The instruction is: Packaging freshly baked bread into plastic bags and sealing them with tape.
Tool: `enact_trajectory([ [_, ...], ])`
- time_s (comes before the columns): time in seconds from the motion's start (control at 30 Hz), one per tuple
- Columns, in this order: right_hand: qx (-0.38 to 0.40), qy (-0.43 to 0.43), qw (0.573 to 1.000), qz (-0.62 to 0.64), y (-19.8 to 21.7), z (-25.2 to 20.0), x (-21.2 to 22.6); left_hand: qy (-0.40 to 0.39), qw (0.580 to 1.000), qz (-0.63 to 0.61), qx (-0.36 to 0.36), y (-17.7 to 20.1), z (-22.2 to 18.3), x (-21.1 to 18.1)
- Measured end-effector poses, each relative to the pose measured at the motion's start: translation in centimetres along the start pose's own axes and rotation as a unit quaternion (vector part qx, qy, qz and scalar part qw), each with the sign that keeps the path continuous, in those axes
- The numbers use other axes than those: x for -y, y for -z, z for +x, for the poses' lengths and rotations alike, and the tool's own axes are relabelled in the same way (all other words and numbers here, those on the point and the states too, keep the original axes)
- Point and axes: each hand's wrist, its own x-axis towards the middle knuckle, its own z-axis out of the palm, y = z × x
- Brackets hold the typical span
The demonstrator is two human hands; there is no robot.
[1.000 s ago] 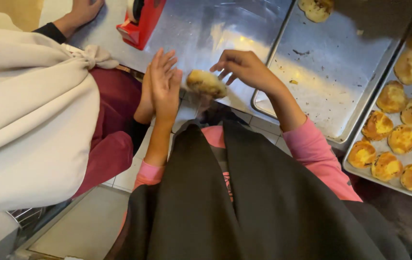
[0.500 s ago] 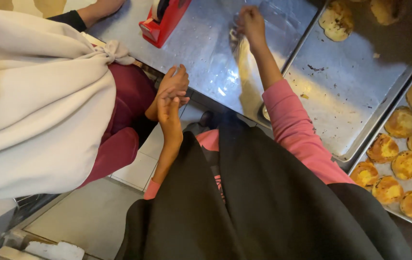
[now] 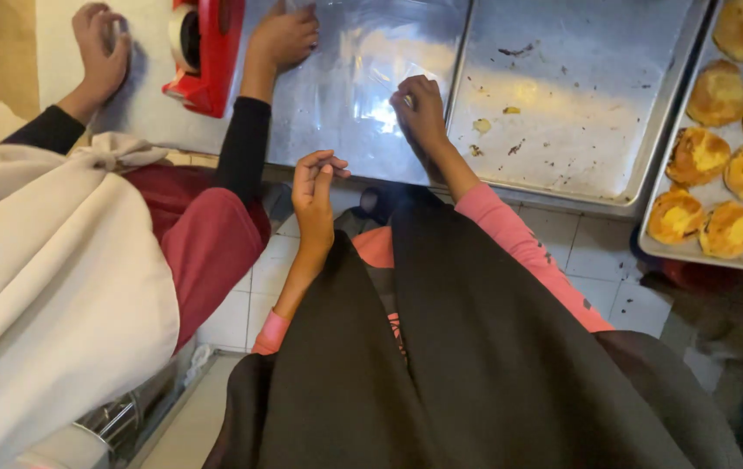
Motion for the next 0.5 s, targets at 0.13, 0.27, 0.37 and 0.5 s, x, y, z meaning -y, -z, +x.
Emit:
enact_trajectory([
  [0.13, -0.059, -0.085, 0.986, 0.129, 3.3, 0.0, 4.2, 0.031, 0.997, 0.068, 0.029, -1.1, 1.9, 3.7],
  [0.27, -0.078, -0.164, 0.941, 0.287, 7.2, -2.3, 6.1, 0.149, 0.985, 0.053, 0.061, -2.2, 4.9, 5.0],
  [0.37, -0.068, -0.171, 0.928, 0.324, 10.1, -4.2, 5.4, 0.241, 0.959, -0.078, 0.126, -0.8, 7.8, 9.6],
  [0.5, -0.107, -0.152, 0.948, 0.259, 17.4, -6.1, 6.6, 0.243, 0.955, -0.058, 0.159, -4.3, 7.5, 10.8],
])
